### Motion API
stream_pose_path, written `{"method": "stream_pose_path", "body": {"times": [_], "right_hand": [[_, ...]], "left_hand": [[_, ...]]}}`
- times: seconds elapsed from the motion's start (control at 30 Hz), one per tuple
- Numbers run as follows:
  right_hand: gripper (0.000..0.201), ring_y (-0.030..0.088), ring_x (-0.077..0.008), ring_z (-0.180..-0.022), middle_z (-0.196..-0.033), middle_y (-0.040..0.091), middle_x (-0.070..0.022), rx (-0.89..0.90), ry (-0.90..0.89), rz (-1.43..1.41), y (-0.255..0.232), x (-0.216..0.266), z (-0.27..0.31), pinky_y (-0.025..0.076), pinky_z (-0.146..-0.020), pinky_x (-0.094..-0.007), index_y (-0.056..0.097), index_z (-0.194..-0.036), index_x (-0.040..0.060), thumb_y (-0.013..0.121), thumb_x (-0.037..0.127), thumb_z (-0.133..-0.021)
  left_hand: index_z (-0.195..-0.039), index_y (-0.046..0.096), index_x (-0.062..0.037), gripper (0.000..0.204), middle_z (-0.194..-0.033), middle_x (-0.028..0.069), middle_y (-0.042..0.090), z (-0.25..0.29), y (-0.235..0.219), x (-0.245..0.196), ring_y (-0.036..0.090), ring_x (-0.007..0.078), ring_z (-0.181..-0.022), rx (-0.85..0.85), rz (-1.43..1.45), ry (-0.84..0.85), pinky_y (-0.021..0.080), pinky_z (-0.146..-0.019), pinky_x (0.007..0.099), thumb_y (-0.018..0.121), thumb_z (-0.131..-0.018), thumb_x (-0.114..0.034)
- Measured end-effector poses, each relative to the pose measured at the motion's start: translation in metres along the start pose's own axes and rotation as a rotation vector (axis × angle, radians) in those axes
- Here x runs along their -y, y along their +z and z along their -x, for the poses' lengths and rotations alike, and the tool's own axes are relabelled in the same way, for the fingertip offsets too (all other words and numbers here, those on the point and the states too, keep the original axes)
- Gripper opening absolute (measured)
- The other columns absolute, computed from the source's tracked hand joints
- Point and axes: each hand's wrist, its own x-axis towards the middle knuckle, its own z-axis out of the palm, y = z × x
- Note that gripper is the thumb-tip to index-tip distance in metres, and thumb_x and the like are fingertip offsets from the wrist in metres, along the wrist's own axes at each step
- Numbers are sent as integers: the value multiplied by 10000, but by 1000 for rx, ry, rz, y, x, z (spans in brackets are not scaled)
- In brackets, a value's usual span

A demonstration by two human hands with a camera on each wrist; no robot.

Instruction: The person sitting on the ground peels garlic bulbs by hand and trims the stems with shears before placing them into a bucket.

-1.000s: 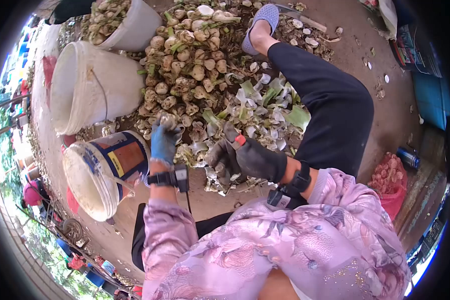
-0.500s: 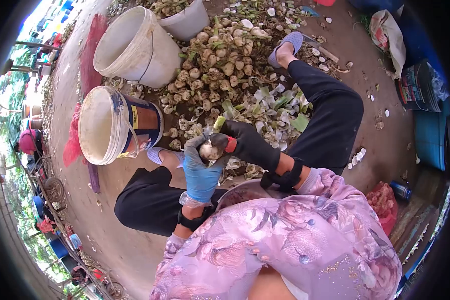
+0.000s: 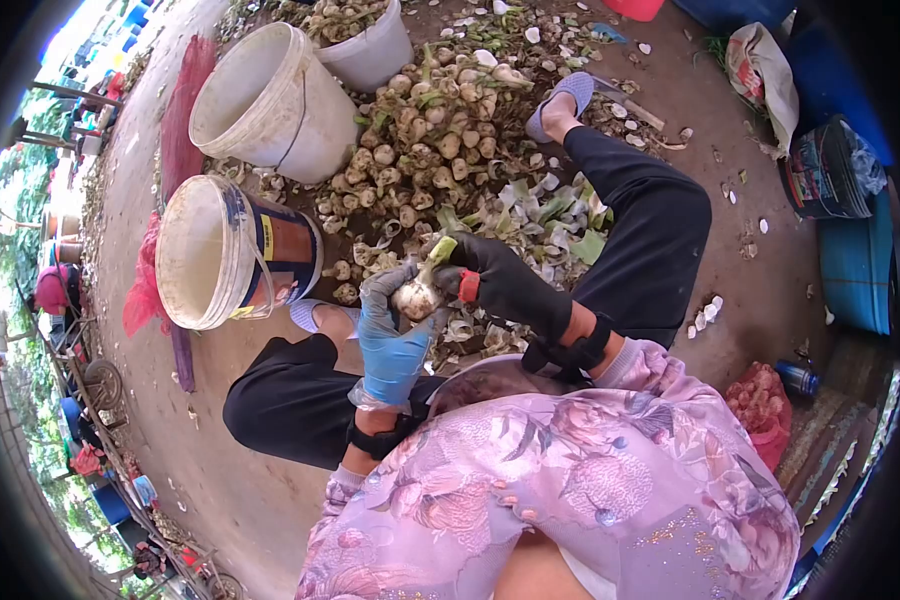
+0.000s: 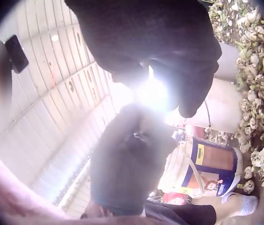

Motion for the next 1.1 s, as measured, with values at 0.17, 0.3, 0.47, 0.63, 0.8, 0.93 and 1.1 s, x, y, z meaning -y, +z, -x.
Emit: {"method": "stream_pose_path", "body": {"times": [0.17, 0.3, 0.47, 0.63, 0.8, 0.93, 1.1], "right_hand": [[176, 540, -78, -655, -778, 573, -19, 86, 101, -187, -8, 12, 2, 453, -582, -225, 561, -930, 15, 567, 133, -800], [174, 534, -79, -632, -769, 567, -26, 176, 253, -528, -12, -23, 3, 472, -593, -232, 567, -940, 25, 543, 132, -805], [106, 519, -119, -582, -715, 537, -1, 121, -99, 156, -12, -31, 5, 460, -546, -261, 587, -860, 0, 524, 17, -777], [140, 524, -160, -546, -676, 564, -69, -157, 340, -234, -23, -29, 2, 437, -520, -266, 600, -828, 33, 545, 2, -703], [238, 600, -277, -653, -692, 593, -170, -293, 195, 1040, -89, -103, 13, 460, -595, -355, 592, -867, 43, 588, 239, -732], [358, 574, -273, -615, -725, 606, -127, -257, -118, 807, -37, -45, -1, 456, -595, -326, 596, -877, 47, 597, 392, -781], [336, 590, -287, -633, -691, 583, -169, 130, 8, 635, -9, 0, -8, 441, -580, -368, 580, -879, 36, 573, 353, -770]], "left_hand": [[-1088, 483, -26, 402, -973, 95, 573, -4, 6, -17, 583, 146, -791, -67, 759, -462, 497, -684, 237, 509, -846, -345], [-1088, 478, -22, 542, -979, 104, 565, -21, -25, 19, 562, 162, -793, 15, 391, -536, 472, -650, 249, 371, -867, -505], [-1007, 511, -64, 218, -897, 73, 594, -13, 2, 30, 569, 135, -764, -151, -170, -66, 481, -669, 237, 594, -822, -144], [-900, 522, -29, 147, -942, 123, 605, -27, -3, 21, 590, 190, -819, -193, 234, -156, 501, -702, 271, 585, -822, -137], [-1017, 530, 10, 232, -1007, 118, 593, -31, -2, 3, 586, 187, -892, -145, 409, -128, 505, -779, 303, 580, -816, -96], [-1069, 505, -1, 255, -1068, 111, 565, -27, -5, 13, 569, 184, -920, -77, 339, -181, 483, -806, 295, 551, -835, -92], [-1038, 489, -13, 187, -998, 91, 566, -17, -7, 23, 568, 151, -873, 19, 87, -91, 472, -786, 264, 495, -873, -101]]}}
